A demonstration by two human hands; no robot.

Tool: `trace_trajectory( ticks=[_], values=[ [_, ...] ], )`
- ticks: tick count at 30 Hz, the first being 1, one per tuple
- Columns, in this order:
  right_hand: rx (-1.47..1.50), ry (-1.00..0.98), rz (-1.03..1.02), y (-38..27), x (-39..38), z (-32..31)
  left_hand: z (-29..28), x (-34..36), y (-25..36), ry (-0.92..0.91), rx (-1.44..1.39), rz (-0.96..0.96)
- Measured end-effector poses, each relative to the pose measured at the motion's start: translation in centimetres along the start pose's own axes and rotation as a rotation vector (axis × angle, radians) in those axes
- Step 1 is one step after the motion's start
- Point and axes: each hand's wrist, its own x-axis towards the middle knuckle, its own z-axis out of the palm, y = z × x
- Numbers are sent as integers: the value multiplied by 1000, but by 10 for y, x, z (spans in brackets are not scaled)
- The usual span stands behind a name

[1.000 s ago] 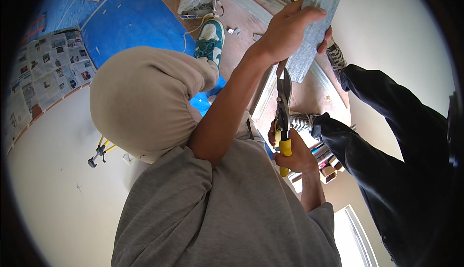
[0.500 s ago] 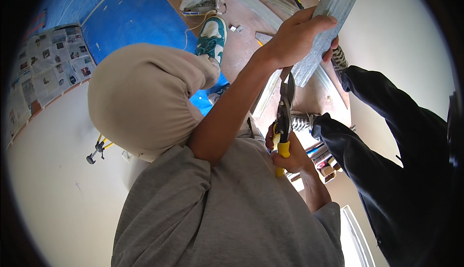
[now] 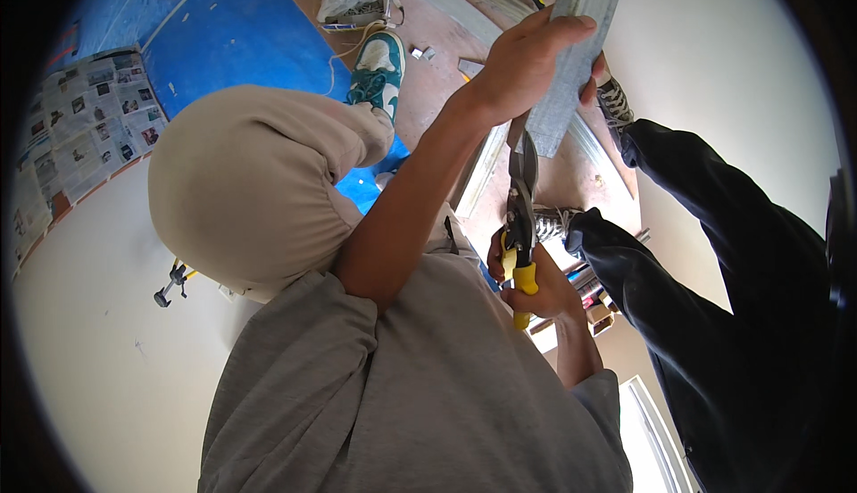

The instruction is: The person uses tin snips to cut and trim metal studs on a workbench, then lifts and fits the cut pieces into a ceiling framework. The person handles metal studs and tin snips throughout the task.

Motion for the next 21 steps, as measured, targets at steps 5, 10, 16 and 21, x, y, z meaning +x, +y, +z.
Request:
trace_trajectory(
  ticks=[5, 10, 16, 21],
  values=[
    [13, -1, 3, 3, -2, 3, 6, -1, 3, -23, 36, -25],
    [5, 20, 3, 7, -6, 10, 8, -3, 4, -72, 76, -5],
    [-34, 71, 17, 14, -2, 9, 0, -3, 4, -3, 77, -50],
    [3, 64, 47, 21, -4, 8, -8, 0, 13, 5, -45, -180]
  ],
)
